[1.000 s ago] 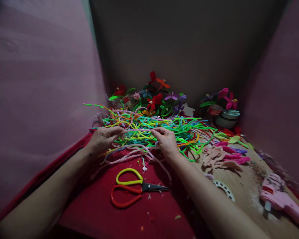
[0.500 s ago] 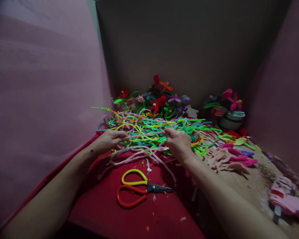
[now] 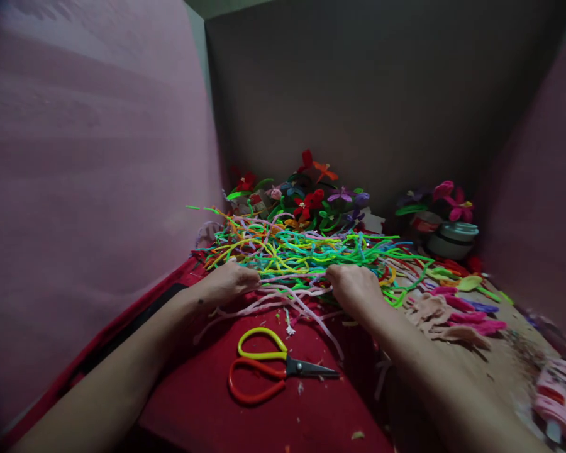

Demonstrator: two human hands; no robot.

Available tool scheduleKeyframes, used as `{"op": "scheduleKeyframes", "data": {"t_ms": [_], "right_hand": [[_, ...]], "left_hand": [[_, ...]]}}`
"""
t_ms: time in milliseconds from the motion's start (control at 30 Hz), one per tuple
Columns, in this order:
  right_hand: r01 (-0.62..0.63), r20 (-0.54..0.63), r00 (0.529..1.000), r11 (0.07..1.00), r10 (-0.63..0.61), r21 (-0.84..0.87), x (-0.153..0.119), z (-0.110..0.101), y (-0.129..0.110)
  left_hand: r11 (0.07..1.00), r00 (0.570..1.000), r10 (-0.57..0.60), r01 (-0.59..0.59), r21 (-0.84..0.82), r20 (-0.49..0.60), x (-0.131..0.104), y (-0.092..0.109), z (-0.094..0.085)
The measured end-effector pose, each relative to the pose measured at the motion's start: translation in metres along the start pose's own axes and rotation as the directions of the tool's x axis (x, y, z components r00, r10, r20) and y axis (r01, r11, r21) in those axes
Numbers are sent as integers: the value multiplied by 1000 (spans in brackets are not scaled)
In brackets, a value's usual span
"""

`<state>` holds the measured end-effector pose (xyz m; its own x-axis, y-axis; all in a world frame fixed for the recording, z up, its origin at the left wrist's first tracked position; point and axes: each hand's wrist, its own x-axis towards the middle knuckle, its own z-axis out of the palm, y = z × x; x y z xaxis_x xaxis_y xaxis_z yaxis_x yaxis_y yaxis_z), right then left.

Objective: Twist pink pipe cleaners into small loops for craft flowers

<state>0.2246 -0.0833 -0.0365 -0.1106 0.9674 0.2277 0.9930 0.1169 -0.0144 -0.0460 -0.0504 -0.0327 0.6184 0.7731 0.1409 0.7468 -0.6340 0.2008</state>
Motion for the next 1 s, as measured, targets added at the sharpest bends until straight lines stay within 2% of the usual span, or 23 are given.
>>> {"op": "scheduleKeyframes", "data": {"t_ms": [100,200,300,367,433,467,533,633,700,800,933,1000], "right_hand": [[63,16,998,997,-62,-48,-1,-2,-11],[118,-13,993,993,-118,-6,-2,0,-21],[137,-84,988,987,-131,78,-3,4,-27],[113,-123,988,978,-92,176,-4,5,-30],[89,-128,990,950,-52,300,-7,3,-33],[85,-126,991,935,-44,345,-10,1,-35],[97,-145,988,928,-47,360,-16,-1,-40],[131,-213,974,954,-74,269,-25,2,-47],[132,-213,973,967,-85,218,-28,8,-49],[144,-178,978,973,-113,177,-30,18,-48],[158,-113,983,976,-142,150,-30,24,-47],[164,-97,984,975,-150,153,-30,23,-47]], "left_hand": [[1000,1000,1,-1,-24,-13,0,1,3],[997,999,22,-24,-78,-31,-3,11,-3],[988,989,125,-131,-81,-72,-1,20,-22],[977,971,194,-204,-61,-139,11,20,-39],[992,940,122,-128,3,-317,34,12,-54],[998,919,50,-34,47,-390,49,6,-59],[978,894,-159,200,57,-419,81,-6,-61],[957,880,-259,290,19,-398,120,-18,-50],[951,880,-294,308,-23,-373,134,-22,-41],[948,872,-318,301,-104,-372,139,-27,-36],[947,855,-310,237,-219,-416,130,-33,-47],[948,862,-279,177,-263,-424,124,-32,-57]]}}
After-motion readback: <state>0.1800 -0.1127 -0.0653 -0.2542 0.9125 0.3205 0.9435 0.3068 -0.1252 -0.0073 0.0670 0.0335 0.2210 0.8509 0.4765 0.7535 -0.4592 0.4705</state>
